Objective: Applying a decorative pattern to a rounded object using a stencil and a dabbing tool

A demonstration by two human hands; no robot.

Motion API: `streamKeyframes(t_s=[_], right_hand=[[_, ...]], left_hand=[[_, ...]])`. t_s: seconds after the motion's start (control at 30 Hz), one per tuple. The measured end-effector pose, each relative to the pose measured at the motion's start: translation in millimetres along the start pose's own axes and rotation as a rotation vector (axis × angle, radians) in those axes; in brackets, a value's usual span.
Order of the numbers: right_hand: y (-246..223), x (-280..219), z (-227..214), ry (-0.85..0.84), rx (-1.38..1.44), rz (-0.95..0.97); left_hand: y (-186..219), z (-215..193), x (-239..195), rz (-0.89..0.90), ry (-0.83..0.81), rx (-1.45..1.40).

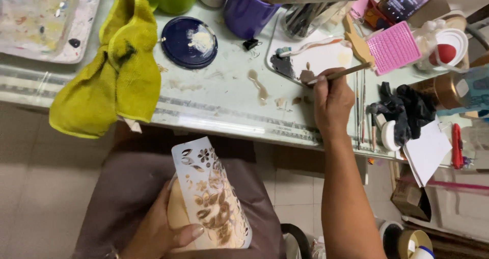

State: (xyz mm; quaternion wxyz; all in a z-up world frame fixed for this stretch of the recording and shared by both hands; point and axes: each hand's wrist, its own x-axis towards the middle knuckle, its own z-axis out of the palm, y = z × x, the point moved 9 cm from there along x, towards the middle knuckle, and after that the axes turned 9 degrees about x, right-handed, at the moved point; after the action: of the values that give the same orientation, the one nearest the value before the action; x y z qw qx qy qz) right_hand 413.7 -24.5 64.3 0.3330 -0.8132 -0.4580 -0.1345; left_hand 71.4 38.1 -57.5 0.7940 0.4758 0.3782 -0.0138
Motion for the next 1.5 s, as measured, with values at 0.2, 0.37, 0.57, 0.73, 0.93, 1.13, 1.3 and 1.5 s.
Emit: streamKeyframes(t_s=[0.2,0.37,0.57,0.73,0.93,1.13,1.3,1.5], right_hand=[[-6.4,-1.8,-4.3,0.028,-0.019,-0.158],[-15.0,-14.4,-7.8,0.019,0.107,-0.182],[-82.3,-68.4,-29.1,0.114,0.445,-0.004],[-150.6,-146.7,-17.2,-0.100,0.905,0.049],[-166.5,-177.1,-7.4,-0.139,0.985,0.132],[-172.8,-180.0,-11.1,-0.146,0.950,0.049],[-171.5,-186.5,-10.7,-0.177,0.893,0.038],[-179.9,-175.5,-10.8,-0.191,0.899,0.010]], left_hand=[[-5.3,-5.3,9.4,0.182,0.001,0.164],[-2.0,-2.5,0.2,0.188,-0.028,0.142],[-1.0,-3.1,2.6,0.176,-0.030,0.144],[-4.0,-1.6,3.6,0.174,-0.019,0.194],[-6.8,-2.2,1.7,0.146,-0.019,0.175],[-3.6,-4.4,-0.7,0.156,0.008,0.244],[-0.3,-2.1,-1.4,0.202,-0.014,0.208],[-4.0,-5.9,-0.1,0.185,0.015,0.322]])
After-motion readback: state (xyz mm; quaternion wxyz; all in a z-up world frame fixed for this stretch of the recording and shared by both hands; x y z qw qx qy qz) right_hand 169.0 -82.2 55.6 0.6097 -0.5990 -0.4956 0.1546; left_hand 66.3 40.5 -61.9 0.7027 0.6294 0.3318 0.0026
